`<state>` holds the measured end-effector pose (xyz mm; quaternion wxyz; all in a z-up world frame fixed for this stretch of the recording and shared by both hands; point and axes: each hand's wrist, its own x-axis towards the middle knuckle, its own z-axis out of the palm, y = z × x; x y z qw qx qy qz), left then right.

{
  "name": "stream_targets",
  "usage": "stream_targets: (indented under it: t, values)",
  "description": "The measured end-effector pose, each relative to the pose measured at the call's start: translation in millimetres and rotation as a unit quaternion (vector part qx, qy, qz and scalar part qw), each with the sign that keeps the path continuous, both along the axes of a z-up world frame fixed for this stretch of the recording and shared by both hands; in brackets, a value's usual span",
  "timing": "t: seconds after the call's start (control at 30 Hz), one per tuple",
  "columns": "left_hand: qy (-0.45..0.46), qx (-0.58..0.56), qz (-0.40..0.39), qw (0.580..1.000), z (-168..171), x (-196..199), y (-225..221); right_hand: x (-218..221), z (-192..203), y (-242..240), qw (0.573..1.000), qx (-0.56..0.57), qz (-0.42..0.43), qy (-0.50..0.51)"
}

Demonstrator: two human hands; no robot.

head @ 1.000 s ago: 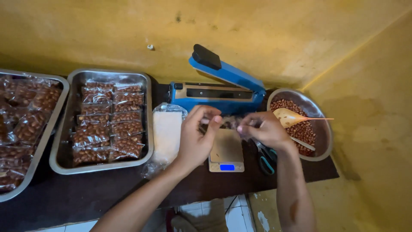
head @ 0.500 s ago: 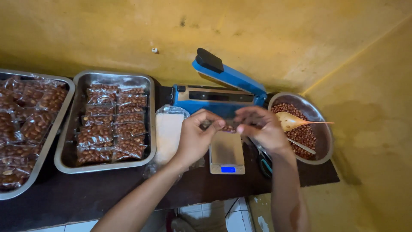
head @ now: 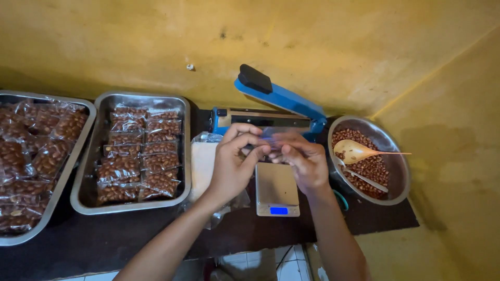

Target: Filling, weighing, sealing, and trimming small plastic bags of peanuts at a manual packaging station.

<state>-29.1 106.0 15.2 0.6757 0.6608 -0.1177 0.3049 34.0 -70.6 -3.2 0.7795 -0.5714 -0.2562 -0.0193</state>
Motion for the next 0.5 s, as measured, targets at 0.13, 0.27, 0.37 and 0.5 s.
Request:
stream_targets:
  t: [0.13, 0.27, 0.37, 0.5]
  values:
    - [0.007, -0.001, 0.002, 1.000, 2.2, 7.3, 9.3, 8.0, 11.7, 11.7, 1.000, 0.000, -0.007, -0.003]
    - [0.122, -0.144, -0.093, 0.978, 2.4, 21.2, 19.4, 19.5, 20.6, 28.3, 0.989, -0.061, -0.033, -0.129]
    - [0.122, -0.166, -0.096, 0.974, -10.5, 25.7, 25.5, 29.4, 10.0, 35.9, 0.982, -0.060, -0.021, -0.180]
    - [0.105, -0.165, -0.073, 0.978, -39.4, 28.0, 28.6, 29.5, -10.0, 35.7, 0.980, -0.052, -0.005, -0.191]
